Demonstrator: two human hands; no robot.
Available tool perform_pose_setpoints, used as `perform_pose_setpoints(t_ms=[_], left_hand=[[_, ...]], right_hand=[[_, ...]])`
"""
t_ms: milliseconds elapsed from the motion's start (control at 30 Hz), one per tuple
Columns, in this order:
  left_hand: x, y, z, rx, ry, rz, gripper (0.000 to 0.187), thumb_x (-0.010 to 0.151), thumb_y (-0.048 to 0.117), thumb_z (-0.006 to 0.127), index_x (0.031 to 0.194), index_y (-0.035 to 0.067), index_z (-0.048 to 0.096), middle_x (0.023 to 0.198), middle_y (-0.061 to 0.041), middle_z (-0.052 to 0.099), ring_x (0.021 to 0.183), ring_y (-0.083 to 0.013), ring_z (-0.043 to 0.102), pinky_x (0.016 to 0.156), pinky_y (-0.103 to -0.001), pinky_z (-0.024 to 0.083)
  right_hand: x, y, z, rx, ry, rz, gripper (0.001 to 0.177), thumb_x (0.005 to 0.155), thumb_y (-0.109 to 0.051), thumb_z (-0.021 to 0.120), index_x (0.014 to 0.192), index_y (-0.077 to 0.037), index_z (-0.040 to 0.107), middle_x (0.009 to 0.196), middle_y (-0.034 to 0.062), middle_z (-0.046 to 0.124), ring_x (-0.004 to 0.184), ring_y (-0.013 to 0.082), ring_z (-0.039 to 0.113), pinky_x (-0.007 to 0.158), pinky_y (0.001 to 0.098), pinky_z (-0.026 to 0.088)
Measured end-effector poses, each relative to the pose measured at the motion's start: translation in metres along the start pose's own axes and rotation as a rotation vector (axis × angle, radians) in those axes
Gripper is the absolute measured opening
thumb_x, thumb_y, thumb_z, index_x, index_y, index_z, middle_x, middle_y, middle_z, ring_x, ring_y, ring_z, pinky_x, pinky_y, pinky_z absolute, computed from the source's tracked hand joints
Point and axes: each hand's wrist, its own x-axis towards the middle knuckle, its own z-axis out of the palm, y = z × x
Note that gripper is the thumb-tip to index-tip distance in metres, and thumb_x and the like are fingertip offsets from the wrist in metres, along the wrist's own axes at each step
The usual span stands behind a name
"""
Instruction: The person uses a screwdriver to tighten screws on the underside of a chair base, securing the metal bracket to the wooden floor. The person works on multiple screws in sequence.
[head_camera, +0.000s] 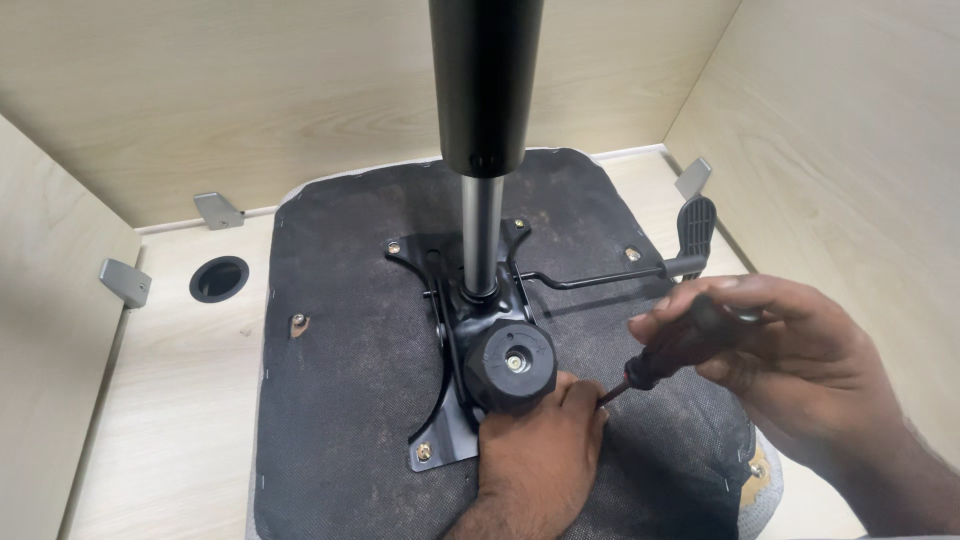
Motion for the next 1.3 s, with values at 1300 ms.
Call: perform_pose_setpoints(t_ms=[1300], left_hand=[[-0.003, -0.003, 0.002, 0.000, 0.117, 0.059, 0.029, 0.100, 0.032, 0.062, 0.121, 0.011, 0.065, 0.100, -0.005, 0.069, 0.087, -0.0172, 0.073, 0.068, -0.037, 0.064]], right_hand=[[0.002, 0.004, 0.033, -0.367, 0.117, -0.067, 0.068, 0.086, 0.007, 0.067, 0.145, -0.020, 0.045, 0.135, 0.0168, 0.058, 0.128, 0.0275, 0.061, 0.104, 0.0463, 0.061]])
